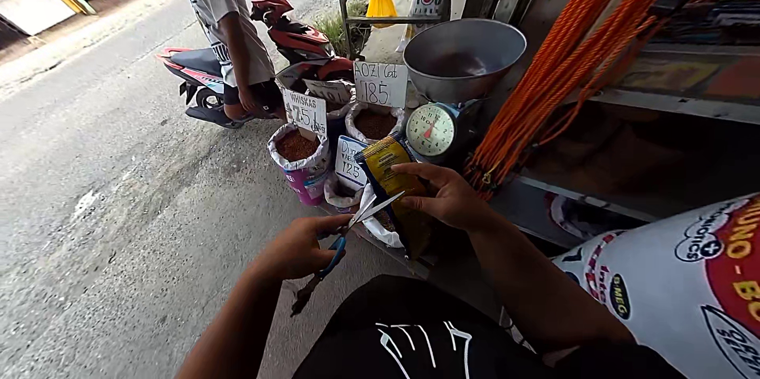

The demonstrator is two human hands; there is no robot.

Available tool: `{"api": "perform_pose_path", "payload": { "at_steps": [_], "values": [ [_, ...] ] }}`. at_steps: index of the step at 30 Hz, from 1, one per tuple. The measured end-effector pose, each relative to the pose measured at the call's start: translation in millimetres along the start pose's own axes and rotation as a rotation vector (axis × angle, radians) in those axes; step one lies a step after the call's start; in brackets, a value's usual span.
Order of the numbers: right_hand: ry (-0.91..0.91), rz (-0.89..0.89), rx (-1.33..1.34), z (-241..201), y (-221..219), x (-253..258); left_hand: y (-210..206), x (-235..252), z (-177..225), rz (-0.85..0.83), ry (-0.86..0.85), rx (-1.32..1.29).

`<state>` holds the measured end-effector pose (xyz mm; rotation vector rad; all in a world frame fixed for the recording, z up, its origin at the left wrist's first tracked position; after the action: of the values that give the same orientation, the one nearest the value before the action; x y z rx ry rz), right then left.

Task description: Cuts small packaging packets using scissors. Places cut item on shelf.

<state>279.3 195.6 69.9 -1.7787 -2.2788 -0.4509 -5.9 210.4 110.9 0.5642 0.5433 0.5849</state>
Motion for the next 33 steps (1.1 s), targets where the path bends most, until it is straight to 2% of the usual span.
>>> {"api": "perform_pose_path", "payload": {
  "at_steps": [4,11,28,33],
  "values": [
    [0.051,-0.038,-0.116,-4,3,6,12,-3,9,-0.021,-0.025,0.066],
    [0.082,-0.168,0.008,-7,-2,13,17,3,15,-0.043,-0.114,0.098],
    [0.077,-0.168,0.018,-21,-6,1,17,2,19,-0.025,-0.196,0.168],
    [0.07,-0.179,0.009,-25,-7,-2,15,3,17,-0.054,-0.139,0.188]
  ]
}}
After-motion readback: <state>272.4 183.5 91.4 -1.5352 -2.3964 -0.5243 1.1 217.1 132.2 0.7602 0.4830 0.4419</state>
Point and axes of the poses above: each hand's wrist, its own x-axis towards the middle knuckle, its own y-axis out of the back of the hand, z = x × y, the point moved 2 cm from there along x, towards the middle knuckle, and after that the axes turned 2 degrees about -z, right-handed, at the moved point
